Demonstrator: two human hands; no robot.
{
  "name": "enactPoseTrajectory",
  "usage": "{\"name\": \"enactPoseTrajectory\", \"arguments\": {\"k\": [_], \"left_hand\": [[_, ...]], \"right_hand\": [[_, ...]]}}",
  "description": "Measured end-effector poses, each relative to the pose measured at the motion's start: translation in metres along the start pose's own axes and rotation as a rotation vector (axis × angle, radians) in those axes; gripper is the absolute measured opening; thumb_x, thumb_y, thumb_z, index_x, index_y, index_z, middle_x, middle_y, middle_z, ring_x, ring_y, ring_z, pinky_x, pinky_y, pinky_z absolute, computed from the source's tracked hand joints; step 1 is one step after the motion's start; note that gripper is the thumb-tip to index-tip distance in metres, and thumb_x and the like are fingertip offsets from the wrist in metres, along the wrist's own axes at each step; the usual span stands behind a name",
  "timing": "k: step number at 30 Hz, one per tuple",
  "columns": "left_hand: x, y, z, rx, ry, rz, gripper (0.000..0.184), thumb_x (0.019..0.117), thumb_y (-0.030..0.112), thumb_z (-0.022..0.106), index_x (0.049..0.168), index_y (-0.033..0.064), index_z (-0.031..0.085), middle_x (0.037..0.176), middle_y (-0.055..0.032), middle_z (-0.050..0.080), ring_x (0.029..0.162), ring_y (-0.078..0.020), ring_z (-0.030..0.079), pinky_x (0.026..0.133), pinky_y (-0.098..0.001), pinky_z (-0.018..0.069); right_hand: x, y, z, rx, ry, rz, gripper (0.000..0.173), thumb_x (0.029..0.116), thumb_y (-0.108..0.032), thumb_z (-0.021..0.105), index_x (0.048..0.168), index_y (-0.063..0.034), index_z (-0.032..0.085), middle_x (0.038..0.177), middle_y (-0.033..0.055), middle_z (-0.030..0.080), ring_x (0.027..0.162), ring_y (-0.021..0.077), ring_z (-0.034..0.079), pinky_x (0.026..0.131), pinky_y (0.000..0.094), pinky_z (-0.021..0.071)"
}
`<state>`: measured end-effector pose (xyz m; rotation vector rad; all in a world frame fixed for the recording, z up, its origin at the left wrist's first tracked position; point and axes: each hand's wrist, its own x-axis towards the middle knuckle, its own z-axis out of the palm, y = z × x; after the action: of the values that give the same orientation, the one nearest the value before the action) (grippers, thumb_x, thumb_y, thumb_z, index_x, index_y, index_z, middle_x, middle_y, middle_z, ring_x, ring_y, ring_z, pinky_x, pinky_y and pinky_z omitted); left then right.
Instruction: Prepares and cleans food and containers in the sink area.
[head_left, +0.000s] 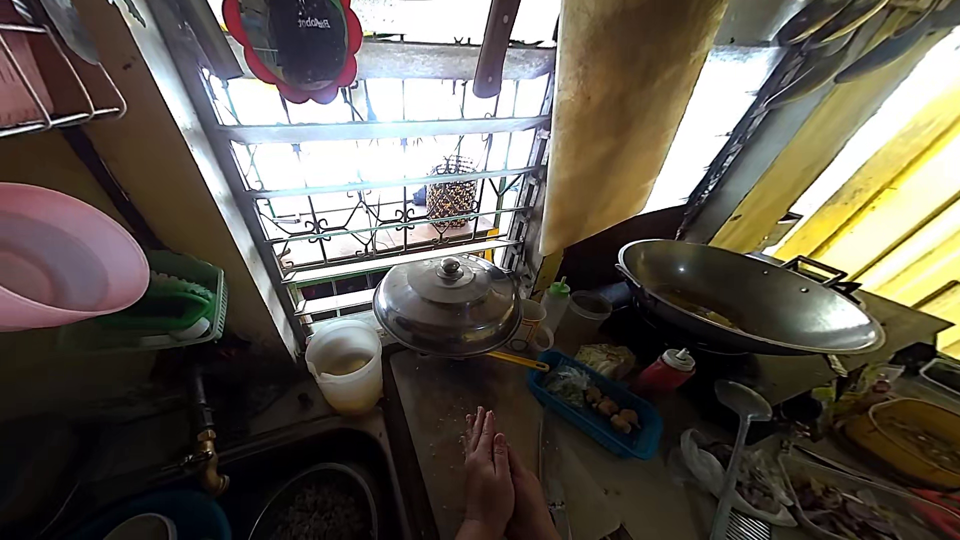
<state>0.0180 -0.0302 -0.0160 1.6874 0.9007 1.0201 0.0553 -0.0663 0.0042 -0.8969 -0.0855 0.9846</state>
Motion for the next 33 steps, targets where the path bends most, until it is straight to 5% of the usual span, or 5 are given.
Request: {"name": "enactPoseTrajectory", "arguments": {"k": [6, 12, 16, 21, 33], "left_hand": [[0.001, 0.0, -0.002, -0.017, 0.11, 0.02, 0.049, 0.108, 0.023, 0.04, 0.15, -0.0002, 0.05, 0.159, -0.0203, 0.043, 0.153, -0.037, 0.03, 0.127, -0.0482, 0.0216], [-0.001, 0.009, -0.007, 0.079, 0.28, 0.099, 0.036, 0.1002, 0.014, 0.048, 0.125, 0.001, 0.07, 0.133, -0.0186, 0.065, 0.126, -0.0273, 0.061, 0.107, -0.041, 0.0502], [-0.001, 0.019, -0.011, 0.072, 0.363, 0.006, 0.039, 0.0973, 0.015, 0.054, 0.131, -0.0017, 0.064, 0.134, -0.0198, 0.064, 0.114, -0.0252, 0.068, 0.098, -0.0382, 0.0565], [-0.003, 0.017, -0.012, 0.101, 0.423, -0.056, 0.039, 0.0947, 0.017, 0.058, 0.129, 0.0014, 0.067, 0.137, -0.0182, 0.063, 0.121, -0.0259, 0.066, 0.095, -0.0404, 0.0574], [-0.012, 0.012, -0.023, 0.09, 0.391, -0.201, 0.033, 0.0975, 0.023, 0.053, 0.112, 0.0076, 0.078, 0.109, -0.0098, 0.076, 0.098, -0.0218, 0.073, 0.087, -0.0448, 0.0584]], "right_hand": [[0.004, 0.005, -0.005, 0.076, -0.116, -0.007, 0.039, 0.1125, -0.02, 0.034, 0.115, 0.0023, 0.065, 0.108, 0.013, 0.074, 0.101, 0.016, 0.072, 0.093, 0.0309, 0.0582], [-0.005, -0.002, 0.009, -0.009, -0.119, 0.026, 0.037, 0.112, -0.02, 0.035, 0.109, -0.0009, 0.067, 0.095, 0.0079, 0.074, 0.089, 0.0112, 0.072, 0.082, 0.0276, 0.0599], [-0.006, -0.006, 0.016, -0.039, -0.178, 0.054, 0.039, 0.1119, -0.018, 0.033, 0.099, -0.0015, 0.065, 0.083, 0.007, 0.069, 0.078, 0.0115, 0.069, 0.075, 0.0258, 0.0588], [-0.007, -0.003, 0.016, -0.078, -0.185, 0.084, 0.037, 0.1117, -0.018, 0.033, 0.101, -0.0011, 0.064, 0.083, 0.0075, 0.069, 0.077, 0.0121, 0.069, 0.074, 0.0265, 0.0588], [-0.014, 0.004, 0.024, -0.183, -0.155, 0.164, 0.027, 0.1105, -0.015, 0.037, 0.112, -0.0021, 0.061, 0.09, 0.0068, 0.071, 0.082, 0.0103, 0.071, 0.073, 0.0253, 0.0597]]}}
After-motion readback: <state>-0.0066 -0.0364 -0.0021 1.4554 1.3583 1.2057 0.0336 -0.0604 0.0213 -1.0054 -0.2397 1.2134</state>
